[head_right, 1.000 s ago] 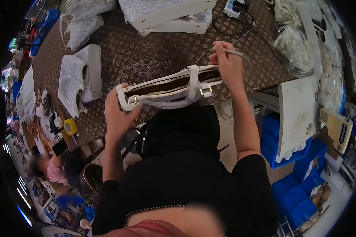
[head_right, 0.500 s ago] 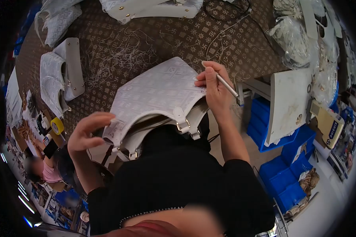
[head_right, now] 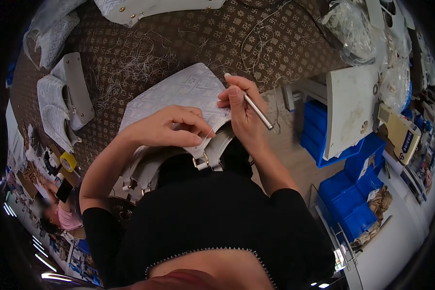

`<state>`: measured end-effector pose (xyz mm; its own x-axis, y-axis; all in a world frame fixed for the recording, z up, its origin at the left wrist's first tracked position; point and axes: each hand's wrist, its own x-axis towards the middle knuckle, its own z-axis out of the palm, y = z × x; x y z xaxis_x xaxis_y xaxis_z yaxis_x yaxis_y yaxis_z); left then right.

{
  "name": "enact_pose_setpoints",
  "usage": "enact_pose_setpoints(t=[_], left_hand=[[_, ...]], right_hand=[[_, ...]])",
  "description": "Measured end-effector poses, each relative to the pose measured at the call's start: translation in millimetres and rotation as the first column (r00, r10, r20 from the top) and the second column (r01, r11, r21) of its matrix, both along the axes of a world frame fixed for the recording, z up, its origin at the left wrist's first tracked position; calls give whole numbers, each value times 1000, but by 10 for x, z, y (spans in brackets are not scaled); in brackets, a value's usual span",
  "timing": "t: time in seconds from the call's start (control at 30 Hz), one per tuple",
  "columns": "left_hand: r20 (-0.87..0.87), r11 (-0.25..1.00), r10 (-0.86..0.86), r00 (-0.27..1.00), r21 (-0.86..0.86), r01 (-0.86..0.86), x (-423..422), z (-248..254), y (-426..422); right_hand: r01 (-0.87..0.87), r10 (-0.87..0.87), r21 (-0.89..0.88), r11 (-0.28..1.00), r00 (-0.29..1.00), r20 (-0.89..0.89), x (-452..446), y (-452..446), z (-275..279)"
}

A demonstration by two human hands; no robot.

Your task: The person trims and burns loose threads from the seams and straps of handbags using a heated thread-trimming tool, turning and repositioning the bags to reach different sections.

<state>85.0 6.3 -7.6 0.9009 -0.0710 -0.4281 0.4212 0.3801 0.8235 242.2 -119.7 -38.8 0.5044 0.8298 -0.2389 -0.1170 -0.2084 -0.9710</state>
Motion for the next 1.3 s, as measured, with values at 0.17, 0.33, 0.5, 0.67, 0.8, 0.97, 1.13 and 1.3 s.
enact_pose_setpoints(t=[0.17,0.33,0.5,0.67,0.8,0.97,1.13,1.3], left_hand=[[18,985,95,995,-148,-92,-45,-55,-89],[31,982,129,991,-143,-123,-76,-107,-110],[-15,963,165,986,-213,-165,-92,-119,-127],[-24,967,160,987,-197,-162,-112,-116,-139],[27,970,175,984,-176,-168,-115,-154,-170],[31,970,182,983,-168,-174,-125,-158,-179],[24,966,187,982,-186,-180,-130,-163,-187],[39,965,192,981,-191,-181,-131,-183,-195]], right_hand=[[22,-24,64,998,999,38,18,-88,-30],[89,-11,193,977,928,-373,99,-210,18],[-102,304,399,911,821,-483,320,-271,-15],[-396,471,318,861,857,-209,375,-290,148],[-493,544,274,826,825,-154,375,-259,212],[-538,584,278,796,803,-117,368,-228,215],[-568,611,272,776,785,-103,359,-194,234],[-607,641,256,752,764,-70,371,-170,240]])
